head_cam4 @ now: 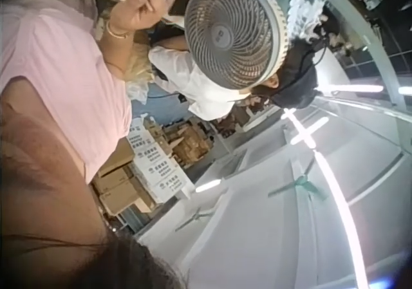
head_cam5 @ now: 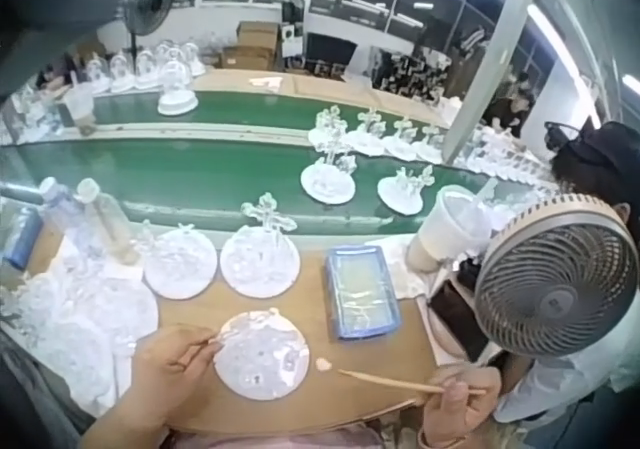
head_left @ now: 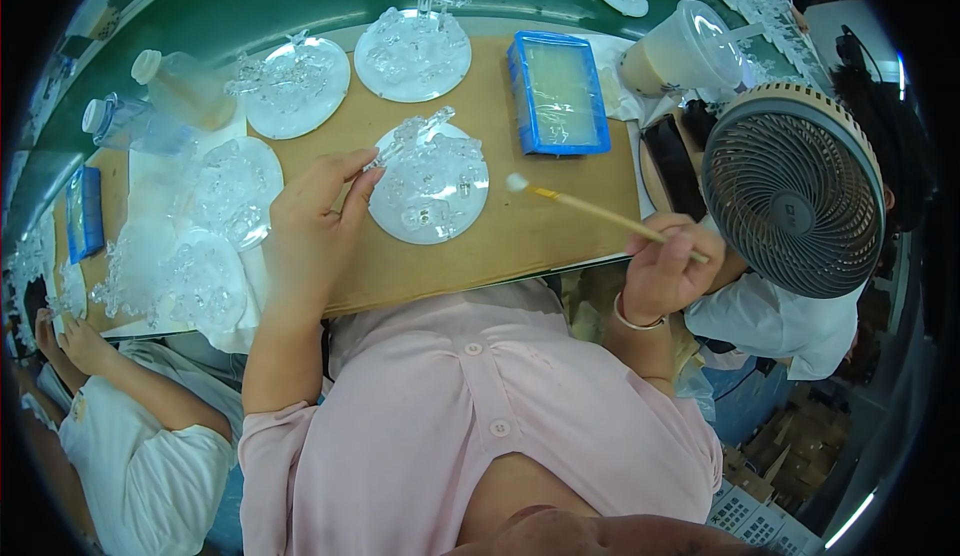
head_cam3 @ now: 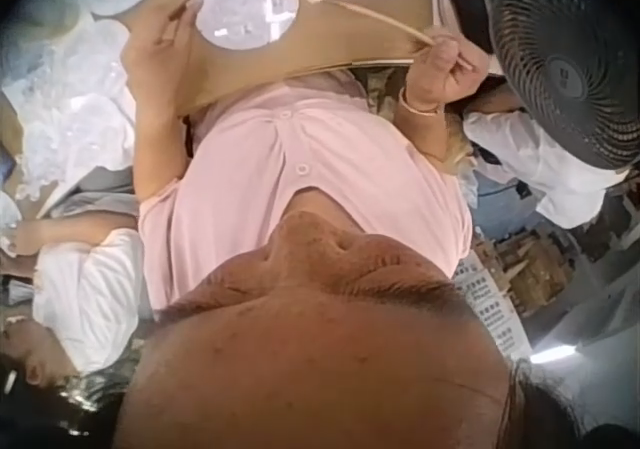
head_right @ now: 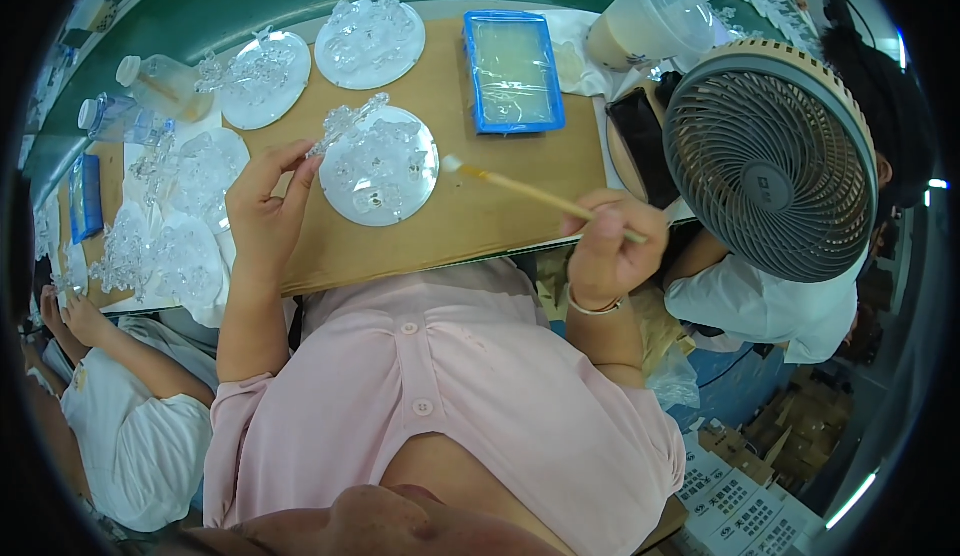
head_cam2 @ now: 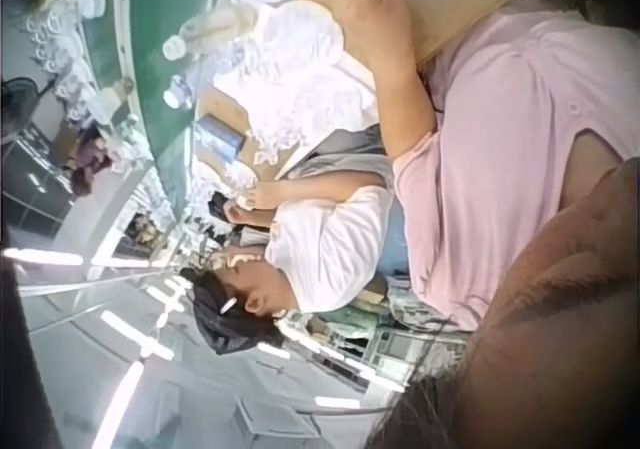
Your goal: Applying adhesive to decorative plastic snowflake-like objects at an assembly line.
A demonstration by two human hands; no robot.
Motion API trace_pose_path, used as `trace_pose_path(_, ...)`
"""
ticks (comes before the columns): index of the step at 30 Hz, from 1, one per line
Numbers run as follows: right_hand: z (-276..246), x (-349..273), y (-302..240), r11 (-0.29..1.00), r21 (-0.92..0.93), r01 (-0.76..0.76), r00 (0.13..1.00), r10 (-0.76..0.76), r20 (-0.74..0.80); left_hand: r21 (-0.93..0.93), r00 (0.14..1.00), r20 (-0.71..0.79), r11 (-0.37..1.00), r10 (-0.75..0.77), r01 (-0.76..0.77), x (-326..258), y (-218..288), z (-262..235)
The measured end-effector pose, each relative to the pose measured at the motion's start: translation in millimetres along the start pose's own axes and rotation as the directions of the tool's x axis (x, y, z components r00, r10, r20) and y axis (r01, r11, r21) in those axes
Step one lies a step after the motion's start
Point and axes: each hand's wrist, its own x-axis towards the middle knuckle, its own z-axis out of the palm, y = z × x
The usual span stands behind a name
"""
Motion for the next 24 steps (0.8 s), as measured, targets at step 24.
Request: trace_pose_path(24, 65.3, 19.4, 7.8, 0.902, -0.304, 0.306, 0.826, -0.092, 0.557, -0.011, 0.999, 0.041, 1.000, -0.009, 0.009, 3.2, 0.6, -5.1)
